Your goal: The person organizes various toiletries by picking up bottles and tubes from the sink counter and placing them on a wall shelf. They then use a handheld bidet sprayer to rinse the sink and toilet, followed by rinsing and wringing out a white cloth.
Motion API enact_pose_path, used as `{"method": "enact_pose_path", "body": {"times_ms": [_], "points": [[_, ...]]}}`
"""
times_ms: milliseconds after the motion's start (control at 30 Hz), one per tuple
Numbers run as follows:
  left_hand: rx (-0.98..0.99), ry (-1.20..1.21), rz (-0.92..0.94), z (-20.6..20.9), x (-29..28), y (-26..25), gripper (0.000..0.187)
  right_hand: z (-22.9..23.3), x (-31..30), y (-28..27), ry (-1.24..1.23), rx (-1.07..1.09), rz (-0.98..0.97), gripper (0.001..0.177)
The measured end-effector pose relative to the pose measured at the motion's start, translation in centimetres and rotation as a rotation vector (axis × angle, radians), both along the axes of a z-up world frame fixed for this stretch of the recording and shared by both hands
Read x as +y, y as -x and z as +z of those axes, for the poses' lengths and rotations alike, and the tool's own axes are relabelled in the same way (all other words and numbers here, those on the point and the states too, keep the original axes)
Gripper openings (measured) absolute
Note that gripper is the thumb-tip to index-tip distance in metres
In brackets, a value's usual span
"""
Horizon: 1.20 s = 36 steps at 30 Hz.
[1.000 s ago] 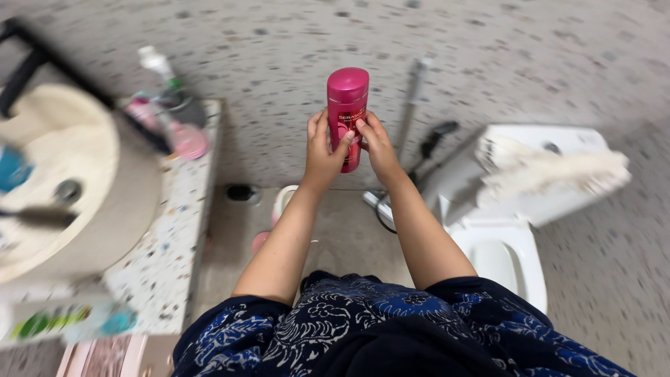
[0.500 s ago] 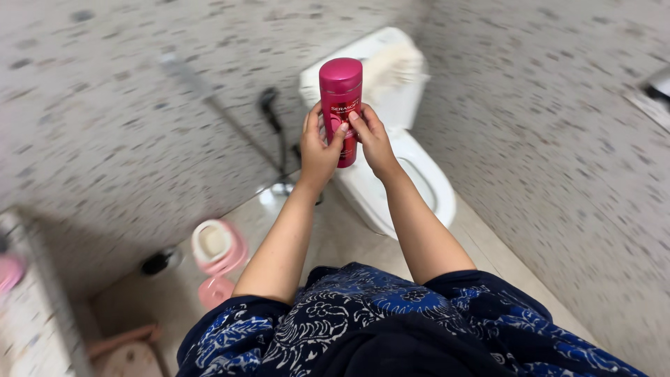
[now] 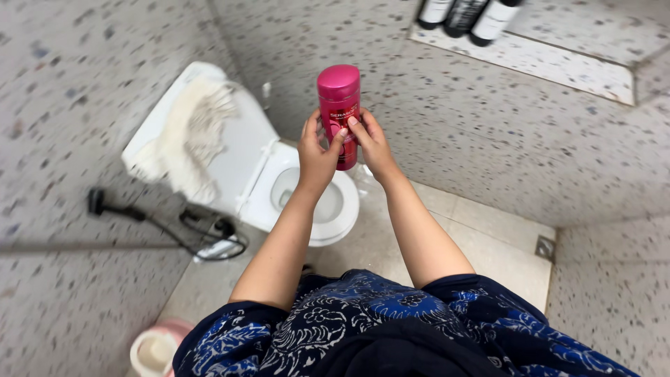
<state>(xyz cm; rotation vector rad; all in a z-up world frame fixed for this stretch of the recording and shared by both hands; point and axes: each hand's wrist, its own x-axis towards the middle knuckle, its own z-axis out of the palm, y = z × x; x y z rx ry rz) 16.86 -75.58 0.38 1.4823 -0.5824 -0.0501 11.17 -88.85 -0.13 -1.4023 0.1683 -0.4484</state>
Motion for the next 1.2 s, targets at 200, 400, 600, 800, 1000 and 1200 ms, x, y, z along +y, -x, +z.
{"method": "enact_pose_path", "body": {"times_ms": [200, 400, 600, 800, 1000, 1200], "points": [[-0.021, 0.016, -0.182, -0.2, -9.0, -0.6, 0.058, -0.5, -7.7, 1.8, -0.021, -0.022, -0.198, 0.041], [0.078, 0.075, -0.390, 0.1, -18.6, -1.5, 0.070, 0.2, -15.3, 3.1, 0.051, -0.065, -0.392, 0.039], [-0.109, 0.090, -0.487, 1.1, -27.2, -1.5, 0.059, 1.3, -21.9, 5.1, 0.199, -0.090, -0.612, 0.038], [-0.094, 0.038, -0.545, 3.0, -32.6, -0.4, 0.058, 2.0, -27.2, 6.9, 0.344, 0.050, -0.782, 0.045], [-0.142, 0.083, -0.503, 3.1, -38.0, -0.7, 0.059, 1.3, -32.3, 5.9, 0.380, 0.042, -0.892, 0.046], [0.053, 0.168, -0.452, 2.2, -44.0, -0.8, 0.050, 0.9, -38.3, 4.3, 0.354, 0.023, -0.897, 0.043]]}}
